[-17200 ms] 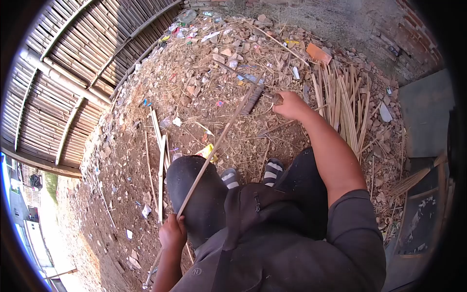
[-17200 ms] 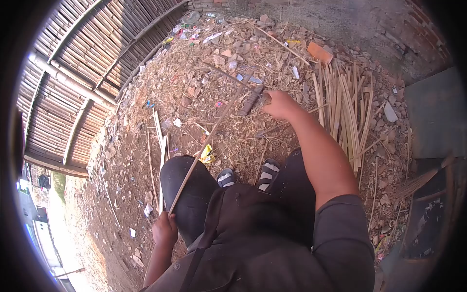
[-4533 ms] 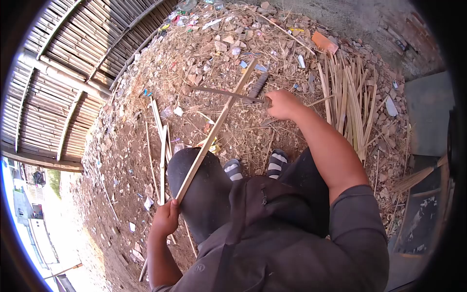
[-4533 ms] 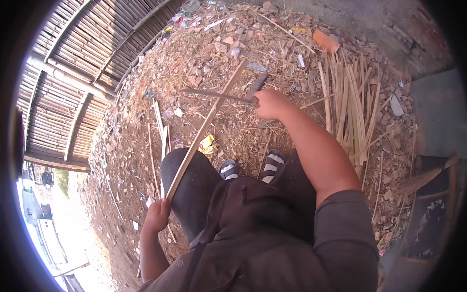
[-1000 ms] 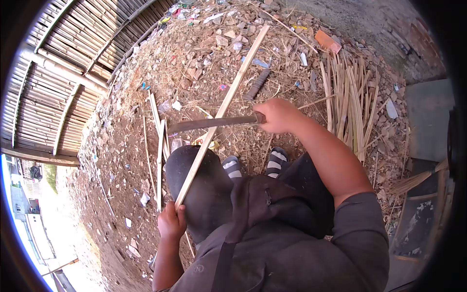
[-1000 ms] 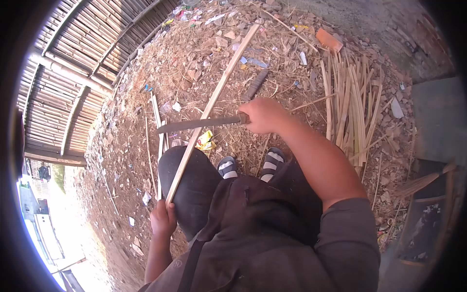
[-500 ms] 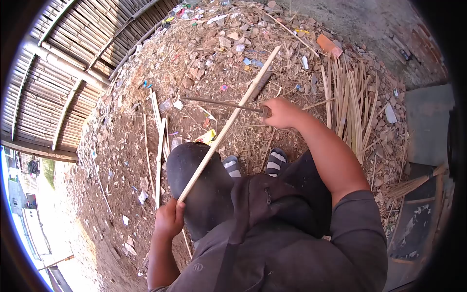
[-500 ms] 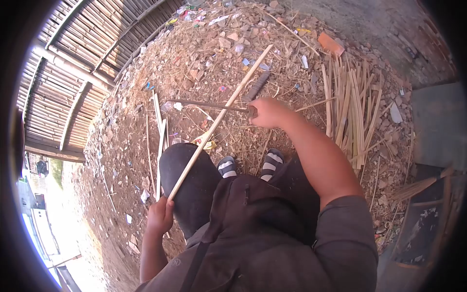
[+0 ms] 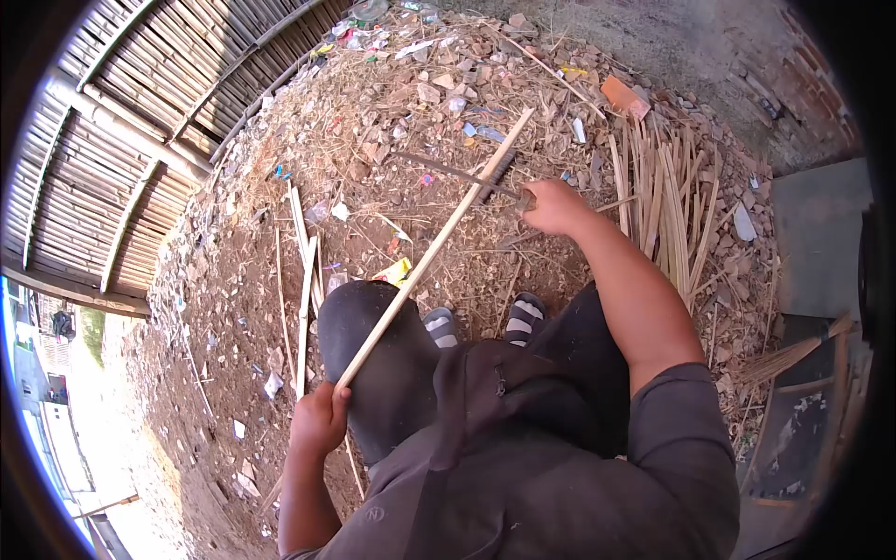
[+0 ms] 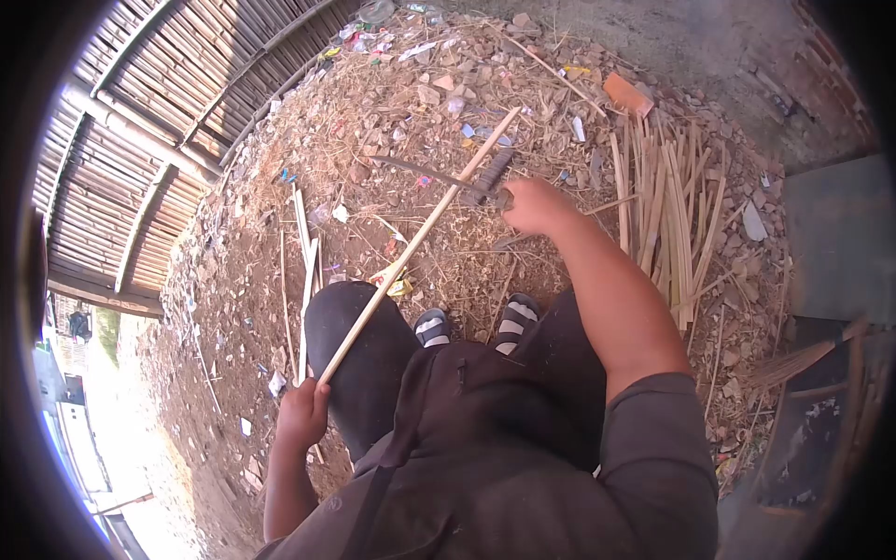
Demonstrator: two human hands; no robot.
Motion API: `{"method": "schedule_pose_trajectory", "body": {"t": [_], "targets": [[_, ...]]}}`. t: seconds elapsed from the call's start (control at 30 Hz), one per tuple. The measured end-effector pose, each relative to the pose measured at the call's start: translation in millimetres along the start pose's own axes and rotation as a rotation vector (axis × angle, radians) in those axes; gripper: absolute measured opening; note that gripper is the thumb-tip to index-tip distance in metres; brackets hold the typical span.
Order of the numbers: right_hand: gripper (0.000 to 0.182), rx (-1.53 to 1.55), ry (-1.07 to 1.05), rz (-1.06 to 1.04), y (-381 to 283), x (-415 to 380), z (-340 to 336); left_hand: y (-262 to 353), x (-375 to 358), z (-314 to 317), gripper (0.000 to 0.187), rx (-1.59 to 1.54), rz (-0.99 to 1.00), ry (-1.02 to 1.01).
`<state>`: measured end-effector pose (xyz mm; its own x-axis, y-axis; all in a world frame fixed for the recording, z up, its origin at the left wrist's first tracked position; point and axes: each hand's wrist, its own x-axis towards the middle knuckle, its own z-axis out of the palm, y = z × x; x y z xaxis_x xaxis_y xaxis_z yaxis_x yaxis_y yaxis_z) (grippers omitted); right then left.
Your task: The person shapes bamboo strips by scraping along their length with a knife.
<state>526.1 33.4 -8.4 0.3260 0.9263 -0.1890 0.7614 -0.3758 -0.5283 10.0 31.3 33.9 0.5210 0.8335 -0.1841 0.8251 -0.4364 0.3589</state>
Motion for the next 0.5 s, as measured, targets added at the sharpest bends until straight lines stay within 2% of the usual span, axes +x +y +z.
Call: {"method": "schedule_pose_trajectory", "body": {"t": [0.1,0.13,0.23,0.27,0.37,0.47,0.5], "targets": [[0.024,-0.048,0.087,-0.12,-17,-11,13,3,2,-3,0.037,-0.035,0.018,-0.008],[0.023,-0.065,0.011,-0.183,-30,-16,13,2,1,-1,0.037,-0.039,0.023,-0.01],[0.024,-0.24,0.007,-0.347,-46,-30,15,-8,4,10,0.036,-0.034,0.047,0.005],[0.029,-0.154,-0.064,-0.252,-36,-21,10,-11,0,14,0.036,-0.03,0.049,0.014],[0.035,0.073,0.231,0.041,32,22,20,-4,0,10,0.036,-0.015,0.02,0.034],[0.04,0.122,0.082,0.14,34,20,8,-1,-2,2,0.037,0.017,-0.006,0.022],[0.037,0.088,0.119,0.07,24,13,8,0,-1,0,0.037,0.003,-0.011,0.006]]}}
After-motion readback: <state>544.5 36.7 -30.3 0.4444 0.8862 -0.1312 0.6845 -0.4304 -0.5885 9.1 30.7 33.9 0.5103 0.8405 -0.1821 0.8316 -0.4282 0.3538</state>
